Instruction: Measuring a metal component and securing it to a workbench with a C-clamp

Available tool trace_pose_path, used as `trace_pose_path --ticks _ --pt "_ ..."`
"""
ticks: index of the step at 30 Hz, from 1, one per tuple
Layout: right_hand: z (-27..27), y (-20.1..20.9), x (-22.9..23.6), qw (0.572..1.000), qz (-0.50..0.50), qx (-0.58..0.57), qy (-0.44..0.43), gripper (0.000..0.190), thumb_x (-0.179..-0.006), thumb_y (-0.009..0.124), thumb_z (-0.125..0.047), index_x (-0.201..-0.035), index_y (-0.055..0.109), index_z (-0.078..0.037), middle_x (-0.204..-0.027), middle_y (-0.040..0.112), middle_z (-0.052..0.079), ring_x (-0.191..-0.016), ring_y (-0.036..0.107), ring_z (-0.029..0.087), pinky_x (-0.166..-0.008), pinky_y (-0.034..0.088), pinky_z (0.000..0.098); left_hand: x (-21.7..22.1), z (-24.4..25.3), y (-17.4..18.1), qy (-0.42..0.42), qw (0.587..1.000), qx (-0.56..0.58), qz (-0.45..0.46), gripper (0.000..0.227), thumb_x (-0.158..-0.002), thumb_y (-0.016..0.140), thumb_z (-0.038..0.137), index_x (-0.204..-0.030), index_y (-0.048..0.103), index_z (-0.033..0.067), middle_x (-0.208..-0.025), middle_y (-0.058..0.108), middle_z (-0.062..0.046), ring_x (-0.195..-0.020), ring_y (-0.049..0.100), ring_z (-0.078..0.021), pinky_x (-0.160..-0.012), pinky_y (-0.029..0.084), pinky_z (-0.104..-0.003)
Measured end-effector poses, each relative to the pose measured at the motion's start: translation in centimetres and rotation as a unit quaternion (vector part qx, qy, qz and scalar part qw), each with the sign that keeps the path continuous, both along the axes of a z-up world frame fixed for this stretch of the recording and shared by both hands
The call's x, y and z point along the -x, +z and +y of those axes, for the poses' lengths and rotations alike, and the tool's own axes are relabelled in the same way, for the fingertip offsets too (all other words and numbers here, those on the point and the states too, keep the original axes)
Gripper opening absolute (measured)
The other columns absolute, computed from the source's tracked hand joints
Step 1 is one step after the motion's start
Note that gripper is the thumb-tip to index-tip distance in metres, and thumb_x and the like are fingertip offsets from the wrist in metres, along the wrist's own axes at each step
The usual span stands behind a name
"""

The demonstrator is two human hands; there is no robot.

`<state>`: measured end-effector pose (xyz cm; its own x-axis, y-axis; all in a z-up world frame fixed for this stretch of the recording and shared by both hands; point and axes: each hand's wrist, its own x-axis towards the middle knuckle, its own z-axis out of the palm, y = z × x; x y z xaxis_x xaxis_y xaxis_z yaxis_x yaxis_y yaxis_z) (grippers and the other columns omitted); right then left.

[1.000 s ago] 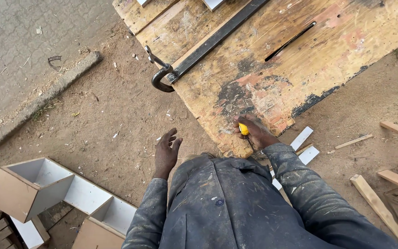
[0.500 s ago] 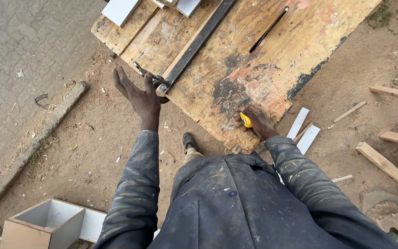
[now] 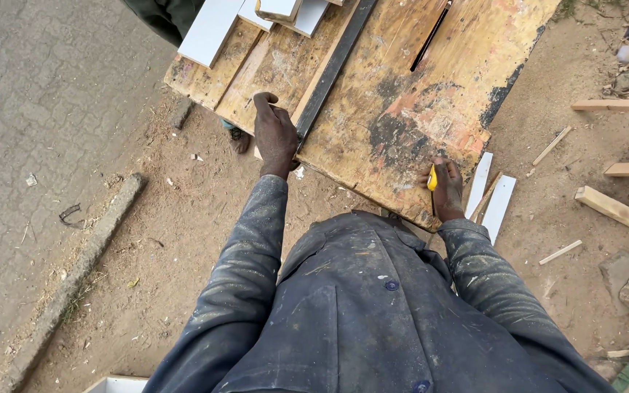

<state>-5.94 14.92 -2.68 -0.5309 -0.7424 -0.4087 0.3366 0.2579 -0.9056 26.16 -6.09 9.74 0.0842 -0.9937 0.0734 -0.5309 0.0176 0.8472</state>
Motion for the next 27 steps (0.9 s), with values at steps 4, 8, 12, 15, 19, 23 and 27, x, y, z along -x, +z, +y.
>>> trace_pose_path --ticks 4,8,12,15,19,23,27 --pt "-0.1 -1.7 -0.6 0.997 0.058 0.023 -0.035 0.026 -0.109 0.065 -0.041 -0.116 0.063 -0.016 -0.091 0.072 0.013 -0.079 0.075 0.019 -0.065 0.062 0.0250 -0.6 -0.2 0.5 -0.035 0.999 0.014 0.008 0.020 -0.102 0.041 0.008 -0.118 0.042 0.0186 -0.093 0.065 -0.021 -0.091 0.068 -0.0490 -0.076 0.051 -0.062" --pt "-0.7 -3.5 -0.1 0.996 0.076 0.011 -0.054 0.023 -0.109 0.065 -0.038 -0.116 0.063 -0.016 -0.087 0.071 0.013 -0.077 0.073 0.019 -0.064 0.061 0.0261 -0.5 -0.7 0.3 -0.040 0.999 0.005 0.014 0.024 -0.101 0.042 0.003 -0.120 0.043 0.0186 -0.098 0.067 -0.018 -0.093 0.070 -0.0442 -0.076 0.055 -0.057" --pt "-1.8 -2.6 -0.3 0.993 0.080 -0.016 -0.081 0.022 -0.105 0.067 -0.038 -0.107 0.063 -0.016 -0.083 0.070 0.013 -0.070 0.072 0.018 -0.058 0.060 0.0242 -0.4 -1.1 -0.5 -0.043 0.999 -0.003 0.009 0.024 -0.101 0.043 0.005 -0.120 0.044 0.0207 -0.098 0.067 -0.014 -0.092 0.071 -0.0389 -0.074 0.057 -0.052" --pt "-1.7 -2.9 0.0 0.990 0.081 -0.035 -0.113 0.024 -0.103 0.068 -0.039 -0.102 0.065 -0.015 -0.082 0.071 0.016 -0.065 0.073 0.020 -0.054 0.061 0.0262 -0.2 -1.3 -2.3 -0.042 0.999 0.009 0.022 0.022 -0.101 0.044 0.010 -0.117 0.047 0.0235 -0.095 0.068 -0.007 -0.086 0.074 -0.0248 -0.066 0.061 -0.037" --pt "-2.9 -1.6 0.6 0.988 0.061 -0.055 -0.129 0.026 -0.099 0.067 -0.040 -0.098 0.070 -0.014 -0.077 0.072 0.018 -0.058 0.073 0.021 -0.046 0.061 0.0272 1.0 -0.9 -0.7 -0.020 0.999 0.016 0.041 0.024 -0.098 0.044 0.007 -0.119 0.050 0.0171 -0.095 0.067 -0.010 -0.081 0.075 -0.0213 -0.057 0.062 -0.031" --pt "-2.5 1.2 0.5 0.990 0.074 -0.052 -0.108 0.026 -0.100 0.063 -0.037 -0.099 0.071 -0.013 -0.078 0.073 0.017 -0.058 0.073 0.022 -0.047 0.061 0.0285 -0.6 -2.6 -4.0 -0.027 0.991 0.023 0.128 0.028 -0.099 0.040 0.000 -0.125 0.047 0.0069 -0.101 0.061 -0.017 -0.085 0.072 -0.0238 -0.063 0.067 -0.031" --pt "-1.9 -1.9 0.7 0.991 0.077 -0.041 -0.105 0.023 -0.101 0.062 -0.035 -0.104 0.071 -0.015 -0.077 0.073 0.014 -0.062 0.074 0.020 -0.050 0.062 0.0283 2.0 -0.8 0.0 -0.058 0.993 0.029 0.097 0.027 -0.101 0.037 -0.004 -0.127 0.042 0.0015 -0.103 0.056 -0.017 -0.087 0.070 -0.0229 -0.073 0.064 -0.028"
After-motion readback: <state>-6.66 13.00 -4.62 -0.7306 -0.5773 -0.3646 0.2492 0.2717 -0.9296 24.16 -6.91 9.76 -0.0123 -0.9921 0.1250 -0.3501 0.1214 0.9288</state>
